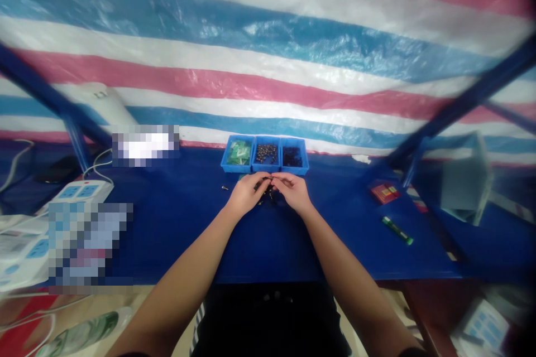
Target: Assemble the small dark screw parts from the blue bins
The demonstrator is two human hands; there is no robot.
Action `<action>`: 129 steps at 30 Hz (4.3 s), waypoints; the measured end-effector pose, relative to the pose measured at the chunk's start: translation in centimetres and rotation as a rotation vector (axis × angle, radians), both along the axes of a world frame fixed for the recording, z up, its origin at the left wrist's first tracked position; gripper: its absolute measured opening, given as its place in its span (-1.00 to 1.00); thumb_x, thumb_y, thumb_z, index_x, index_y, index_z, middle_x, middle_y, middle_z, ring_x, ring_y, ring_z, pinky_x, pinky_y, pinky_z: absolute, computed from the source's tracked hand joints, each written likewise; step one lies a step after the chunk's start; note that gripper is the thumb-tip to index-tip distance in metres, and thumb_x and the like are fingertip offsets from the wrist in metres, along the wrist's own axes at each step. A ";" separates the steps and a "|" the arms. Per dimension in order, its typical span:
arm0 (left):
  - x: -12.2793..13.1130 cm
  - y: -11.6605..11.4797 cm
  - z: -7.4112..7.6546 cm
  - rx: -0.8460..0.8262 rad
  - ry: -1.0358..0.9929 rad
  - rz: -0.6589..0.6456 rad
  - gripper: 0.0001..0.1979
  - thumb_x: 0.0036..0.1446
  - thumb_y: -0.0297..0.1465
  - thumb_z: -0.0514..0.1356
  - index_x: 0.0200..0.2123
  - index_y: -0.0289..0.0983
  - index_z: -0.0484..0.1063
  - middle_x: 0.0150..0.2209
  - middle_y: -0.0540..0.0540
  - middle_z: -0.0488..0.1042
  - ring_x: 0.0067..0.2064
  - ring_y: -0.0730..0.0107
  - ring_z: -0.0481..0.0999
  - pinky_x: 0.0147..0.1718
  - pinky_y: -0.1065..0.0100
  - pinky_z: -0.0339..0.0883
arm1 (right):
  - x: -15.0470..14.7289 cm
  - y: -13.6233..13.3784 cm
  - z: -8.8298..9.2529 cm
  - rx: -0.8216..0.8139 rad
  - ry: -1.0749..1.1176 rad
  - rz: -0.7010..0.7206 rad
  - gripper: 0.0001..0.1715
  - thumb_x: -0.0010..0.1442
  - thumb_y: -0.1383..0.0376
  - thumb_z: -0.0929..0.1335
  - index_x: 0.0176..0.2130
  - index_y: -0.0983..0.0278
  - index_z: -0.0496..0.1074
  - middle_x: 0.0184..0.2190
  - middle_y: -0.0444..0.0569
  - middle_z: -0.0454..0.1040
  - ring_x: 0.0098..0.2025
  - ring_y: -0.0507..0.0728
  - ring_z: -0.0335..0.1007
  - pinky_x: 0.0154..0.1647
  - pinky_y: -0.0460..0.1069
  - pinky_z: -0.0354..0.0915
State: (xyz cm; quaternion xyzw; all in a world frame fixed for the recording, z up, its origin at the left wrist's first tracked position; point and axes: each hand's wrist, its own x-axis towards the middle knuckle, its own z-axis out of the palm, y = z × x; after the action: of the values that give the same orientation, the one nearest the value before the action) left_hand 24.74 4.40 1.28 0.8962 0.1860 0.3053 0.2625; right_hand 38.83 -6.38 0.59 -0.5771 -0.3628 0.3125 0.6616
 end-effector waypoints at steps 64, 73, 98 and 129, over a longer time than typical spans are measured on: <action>0.2 0.1 0.1 -0.086 -0.010 0.002 -0.74 0.32 -0.25 0.04 -0.20 -0.21 0.48 -0.32 -0.03 0.56 -0.32 0.39 0.53 -0.31 0.41 0.38 | -0.3 0.6 -0.8 0.021 0.052 0.041 -0.64 0.02 0.14 0.47 -0.20 0.28 0.54 -0.31 -0.01 0.61 -0.35 0.11 0.54 -0.20 0.05 0.48; 0.2 0.1 -0.2 -0.064 -0.003 -0.013 -0.76 0.32 -0.27 0.04 -0.16 -0.21 0.47 -0.31 -0.04 0.56 -0.33 0.39 0.52 -0.31 0.39 0.38 | -0.2 0.5 -0.7 0.009 0.044 0.028 -0.61 0.01 0.10 0.47 -0.19 0.26 0.55 -0.30 0.00 0.61 -0.31 0.14 0.55 -0.16 0.07 0.48; 0.3 0.2 -0.3 -0.011 0.003 -0.029 -0.74 0.33 -0.27 0.02 -0.12 -0.19 0.48 -0.25 -0.05 0.58 -0.28 0.36 0.53 -0.24 0.34 0.40 | -0.2 0.5 -0.8 0.042 0.026 0.032 -0.65 0.05 0.14 0.46 -0.17 0.26 0.54 -0.28 0.01 0.60 -0.32 0.13 0.55 -0.16 0.08 0.48; 0.1 0.4 -0.3 0.111 0.013 -0.049 -0.77 0.31 -0.30 0.06 -0.16 -0.23 0.50 -0.24 -0.10 0.59 -0.25 0.31 0.54 -0.19 0.26 0.35 | -0.2 0.3 -0.6 -0.017 -0.121 0.028 -0.65 0.09 0.12 0.42 -0.17 0.26 0.54 -0.28 0.02 0.60 -0.31 0.13 0.54 -0.16 0.06 0.47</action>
State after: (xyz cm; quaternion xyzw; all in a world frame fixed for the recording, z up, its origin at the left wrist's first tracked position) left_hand 24.84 4.83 1.02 0.9156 0.1487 0.3030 0.2185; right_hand 38.64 -6.10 -0.01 -0.5952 -0.4076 0.2895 0.6292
